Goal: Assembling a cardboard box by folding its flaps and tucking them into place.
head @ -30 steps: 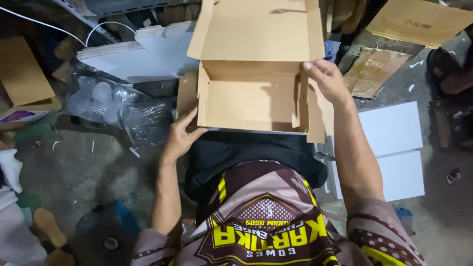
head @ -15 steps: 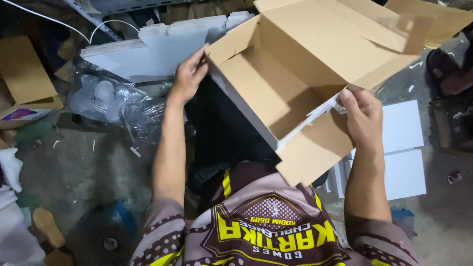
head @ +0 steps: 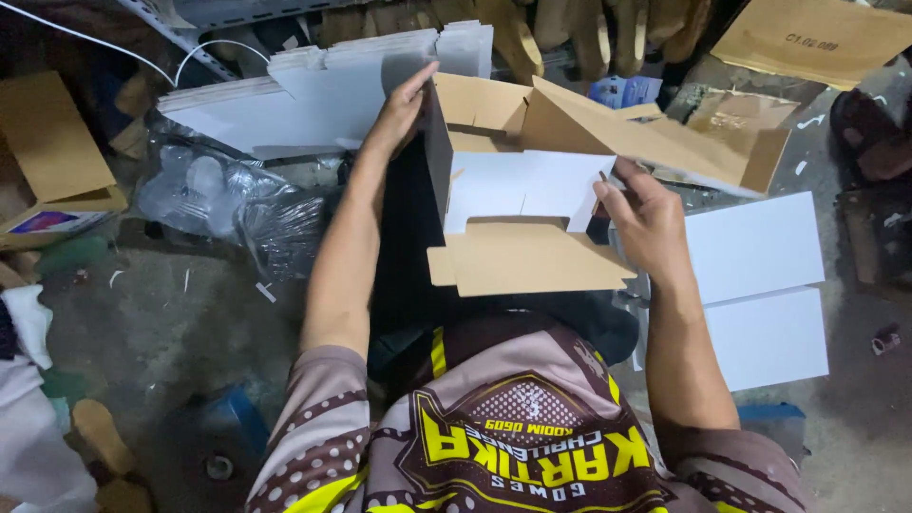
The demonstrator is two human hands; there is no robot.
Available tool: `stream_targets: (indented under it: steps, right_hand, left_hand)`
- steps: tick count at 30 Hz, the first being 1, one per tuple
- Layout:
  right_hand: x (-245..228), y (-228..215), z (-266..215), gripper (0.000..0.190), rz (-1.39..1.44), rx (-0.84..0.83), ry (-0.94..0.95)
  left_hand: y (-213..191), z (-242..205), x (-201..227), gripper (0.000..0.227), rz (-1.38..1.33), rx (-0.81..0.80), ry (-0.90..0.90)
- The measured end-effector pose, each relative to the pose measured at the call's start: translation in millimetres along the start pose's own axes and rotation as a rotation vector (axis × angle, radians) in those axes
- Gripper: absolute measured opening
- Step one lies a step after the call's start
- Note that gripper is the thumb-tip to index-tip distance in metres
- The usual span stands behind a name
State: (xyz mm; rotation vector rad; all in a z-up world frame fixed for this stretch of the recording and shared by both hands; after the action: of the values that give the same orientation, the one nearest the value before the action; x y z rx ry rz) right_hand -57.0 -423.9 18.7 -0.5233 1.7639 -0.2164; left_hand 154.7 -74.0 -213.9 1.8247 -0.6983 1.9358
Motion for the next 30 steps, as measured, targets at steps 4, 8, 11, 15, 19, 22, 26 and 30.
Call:
stream_targets:
  steps: [4, 8, 11, 15, 19, 22, 26, 30]
  right_hand:
    - [-11, -2, 13, 0.04, -0.033, -0.034, -0.044]
    - [-23, 0, 25, 0.038, -0.09, -0.093, -0.084]
    - [-33, 4, 34, 0.039, -0.035, -0.144, -0.095]
    - [-28, 5, 38, 0.038, -0.008, -0.166, -0.122]
    - [-41, -4, 22, 0.036, -0.05, -0.132, -0.104]
    - [-50, -17, -8, 0.023, -0.201, 0.072, -0.27]
    - [-60, -18, -60, 0.048, -0.453, 0.238, -0.715]
    - [-68, 4, -67, 0.054, -0.674, 0.164, -0.894]
  left_hand:
    - [15, -14, 64, 0.037, 0.442, -0.023, -0.267]
    - [13, -25, 53, 0.046, 0.877, -0.142, -0.524]
    - [-3, -19, -14, 0.04, 1.101, -0.117, -0.512]
    - [6, -31, 95, 0.059, 0.67, -0.139, -0.752]
    - [-12, -34, 150, 0.04, 0.448, 0.028, -0.462]
    - [6, -32, 223, 0.036, 0.363, -0.042, -0.153]
    - [51, -27, 291, 0.037, 0.335, -0.366, -0.099]
    - [74, -12, 286, 0.029, 0.442, -0.512, -0.098]
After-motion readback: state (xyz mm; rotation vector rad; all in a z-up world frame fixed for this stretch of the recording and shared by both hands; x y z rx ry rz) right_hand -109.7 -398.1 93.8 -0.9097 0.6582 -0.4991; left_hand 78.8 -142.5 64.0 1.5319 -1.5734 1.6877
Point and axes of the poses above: each hand's wrist, its own z-axis towards the middle knuckle, its own y-axis out of the palm, x = y × z, the point moved 4 cm from there along z, towards the middle knuckle, and after that the axes turned 13 degrees about -x, right-handed, at the moved point
